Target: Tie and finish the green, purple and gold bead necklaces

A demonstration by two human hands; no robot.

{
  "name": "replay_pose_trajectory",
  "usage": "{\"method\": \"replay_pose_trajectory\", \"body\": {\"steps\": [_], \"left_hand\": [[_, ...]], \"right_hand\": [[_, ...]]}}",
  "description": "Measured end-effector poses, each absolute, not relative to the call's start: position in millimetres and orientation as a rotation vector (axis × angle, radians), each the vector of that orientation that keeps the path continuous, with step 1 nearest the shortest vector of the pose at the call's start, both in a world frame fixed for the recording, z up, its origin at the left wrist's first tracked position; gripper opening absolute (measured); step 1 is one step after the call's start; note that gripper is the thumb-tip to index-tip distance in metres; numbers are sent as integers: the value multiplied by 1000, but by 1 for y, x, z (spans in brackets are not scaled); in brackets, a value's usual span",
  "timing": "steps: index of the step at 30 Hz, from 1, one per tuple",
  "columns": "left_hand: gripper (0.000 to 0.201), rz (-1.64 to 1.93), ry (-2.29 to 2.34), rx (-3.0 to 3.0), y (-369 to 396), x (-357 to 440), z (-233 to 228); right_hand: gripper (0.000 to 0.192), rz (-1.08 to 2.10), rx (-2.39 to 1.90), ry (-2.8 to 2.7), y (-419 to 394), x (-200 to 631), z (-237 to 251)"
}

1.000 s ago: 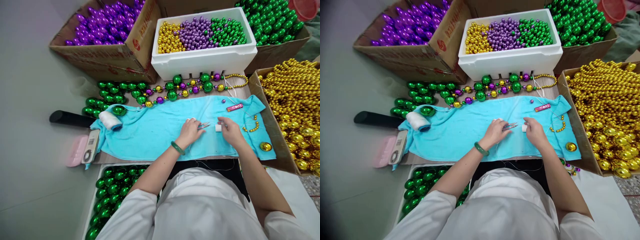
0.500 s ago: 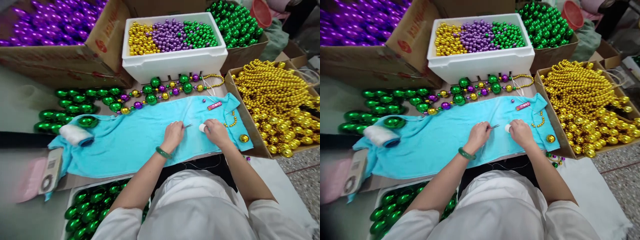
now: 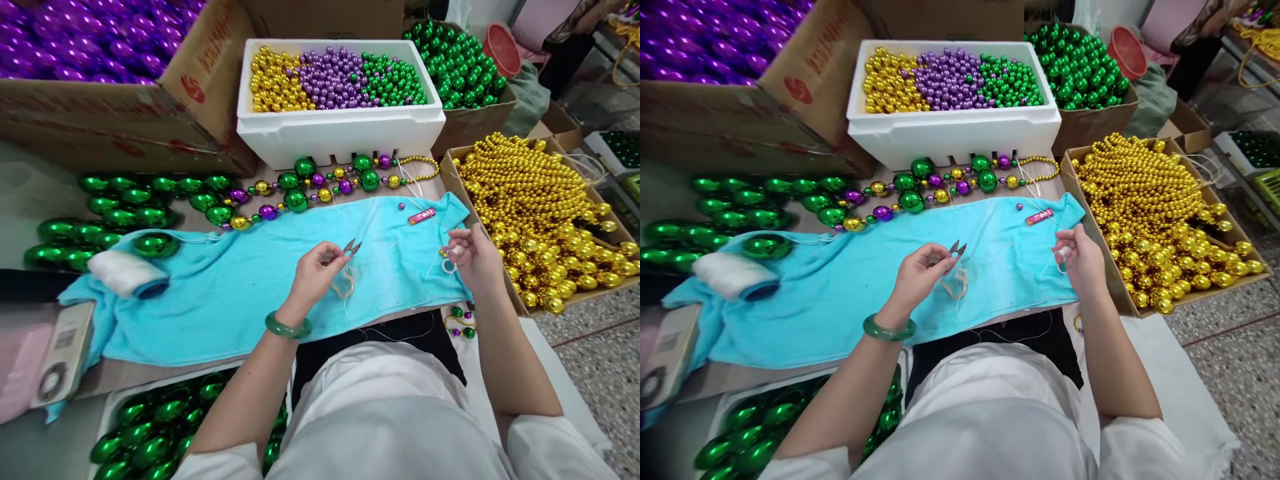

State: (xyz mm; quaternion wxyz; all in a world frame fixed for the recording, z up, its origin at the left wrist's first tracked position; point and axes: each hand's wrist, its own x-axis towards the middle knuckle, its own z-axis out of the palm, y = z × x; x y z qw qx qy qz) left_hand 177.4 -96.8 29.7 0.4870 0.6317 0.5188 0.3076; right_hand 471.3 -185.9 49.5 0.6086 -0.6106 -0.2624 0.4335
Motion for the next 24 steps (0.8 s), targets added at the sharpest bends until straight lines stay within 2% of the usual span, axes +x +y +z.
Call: {"method": "replay_pose_trajectory", "body": {"steps": [4, 11, 17, 24], "left_hand": [[20, 810, 1277, 1485, -101, 165, 38], [23, 948, 1288, 1318, -107, 132, 54], [29, 1058, 1172, 1033, -121, 106, 68], [38, 1272, 1217, 787, -115, 69, 59]], "right_hand": [[53, 1183, -1170, -358, -166, 439, 50], [60, 1357, -1059, -398, -145, 398, 59], [32, 1438, -1120, -424, -143, 374, 46], [36, 1731, -1109, -467, -135, 321, 41]]}}
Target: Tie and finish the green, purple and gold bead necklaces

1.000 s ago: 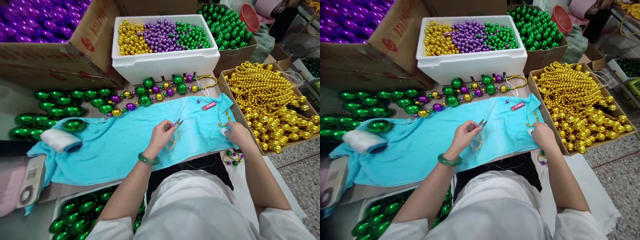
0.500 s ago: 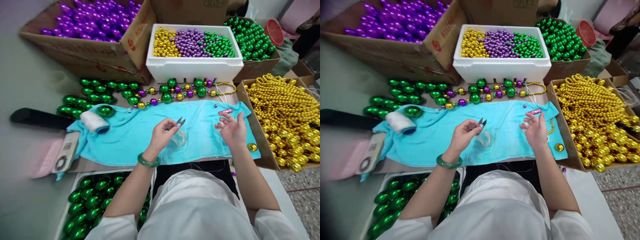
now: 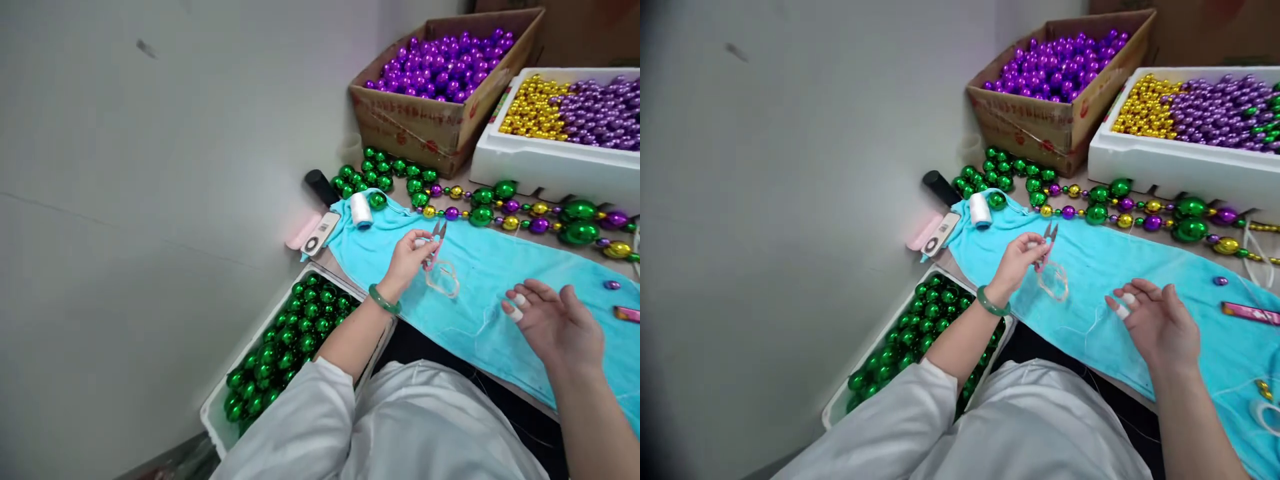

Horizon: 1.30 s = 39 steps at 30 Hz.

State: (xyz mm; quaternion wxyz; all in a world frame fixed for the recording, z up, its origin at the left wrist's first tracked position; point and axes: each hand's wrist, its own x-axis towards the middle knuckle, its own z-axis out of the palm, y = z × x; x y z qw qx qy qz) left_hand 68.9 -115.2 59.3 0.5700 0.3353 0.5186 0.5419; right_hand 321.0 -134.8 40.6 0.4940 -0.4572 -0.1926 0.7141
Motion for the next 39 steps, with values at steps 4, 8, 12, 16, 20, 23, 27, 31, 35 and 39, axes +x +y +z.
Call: {"method": "replay_pose_trajectory", "body": {"steps": [4, 8, 12, 16, 20, 23, 27, 31, 35, 39], "left_hand": [[36, 1341, 1288, 743, -108, 27, 64], [26, 1529, 1543, 822, -98, -45, 90], [21, 1553, 1660, 863, -105, -70, 112], [34, 1332, 1364, 984, -115, 4, 97], [32, 1069, 1096, 949, -123, 115, 77], [21, 974, 941, 1012, -134, 190, 74], [21, 842, 804, 1328, -142, 259, 70], [26, 702, 745, 1977, -138, 308, 47], [40, 331, 532, 2638, -137, 347, 15], [34, 200, 436, 2752, -140, 373, -1]], "right_hand": [[32, 1811, -1209, -575, -137, 309, 38], [29, 1806, -1332, -670, -128, 322, 14], [34, 1559, -1489, -740, -133, 316, 10], [35, 1448, -1368, -1109, -161, 275, 47], [44, 1279, -1210, -1412, -143, 272, 58], [26, 1040, -1349, -1399, -159, 310, 60], [28, 900, -1547, -1165, -201, 379, 60], [27, 522, -1939, -986, -225, 457, 61], [20, 514, -2611, -1113, -228, 517, 55], [21, 697, -2773, -1240, -220, 538, 41]]}}
